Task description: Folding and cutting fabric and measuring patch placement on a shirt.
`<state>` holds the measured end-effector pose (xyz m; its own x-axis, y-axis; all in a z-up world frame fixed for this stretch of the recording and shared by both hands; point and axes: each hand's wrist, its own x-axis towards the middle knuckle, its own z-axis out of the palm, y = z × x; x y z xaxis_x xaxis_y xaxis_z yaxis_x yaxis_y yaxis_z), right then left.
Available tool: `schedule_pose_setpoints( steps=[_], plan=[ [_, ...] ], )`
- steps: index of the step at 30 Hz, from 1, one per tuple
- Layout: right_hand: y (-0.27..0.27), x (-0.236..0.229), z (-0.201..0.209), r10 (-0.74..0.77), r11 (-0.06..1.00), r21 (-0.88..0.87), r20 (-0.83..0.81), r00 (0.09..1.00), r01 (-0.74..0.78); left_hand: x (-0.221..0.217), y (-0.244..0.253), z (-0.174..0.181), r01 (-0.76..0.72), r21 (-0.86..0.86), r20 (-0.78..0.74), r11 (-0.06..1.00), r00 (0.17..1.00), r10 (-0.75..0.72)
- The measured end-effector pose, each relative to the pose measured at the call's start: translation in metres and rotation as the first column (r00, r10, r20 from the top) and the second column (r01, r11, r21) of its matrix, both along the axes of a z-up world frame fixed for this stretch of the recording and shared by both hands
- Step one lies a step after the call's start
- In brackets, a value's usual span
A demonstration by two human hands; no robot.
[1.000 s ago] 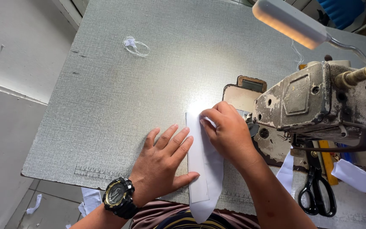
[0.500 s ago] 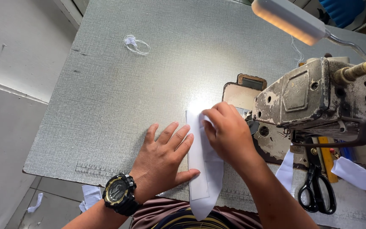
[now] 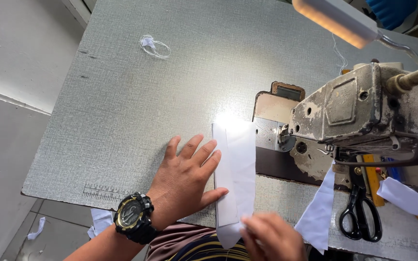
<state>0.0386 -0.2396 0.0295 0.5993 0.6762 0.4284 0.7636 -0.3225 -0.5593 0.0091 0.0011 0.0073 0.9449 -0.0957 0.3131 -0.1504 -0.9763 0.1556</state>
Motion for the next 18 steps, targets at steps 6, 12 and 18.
schedule_pose_setpoints(
  steps=[6, 12, 18],
  plan=[
    [-0.001, -0.019, -0.015, 0.023, 0.994, -0.11, 0.288, 0.957, 0.009, 0.004, -0.002, 0.0, 0.008, 0.02, -0.047, 1.0, 0.999, -0.007],
    [0.019, -0.014, -0.002, 0.106, 0.988, -0.141, 0.319, 0.942, -0.064, 0.005, -0.001, 0.003, 0.001, 0.023, -0.047, 1.0, 0.999, 0.0],
    [0.023, -0.013, 0.004, 0.139, 0.982, -0.167, 0.321, 0.937, -0.089, 0.006, 0.0, 0.006, 0.009, 0.026, -0.058, 1.0, 0.998, -0.007]
  ],
)
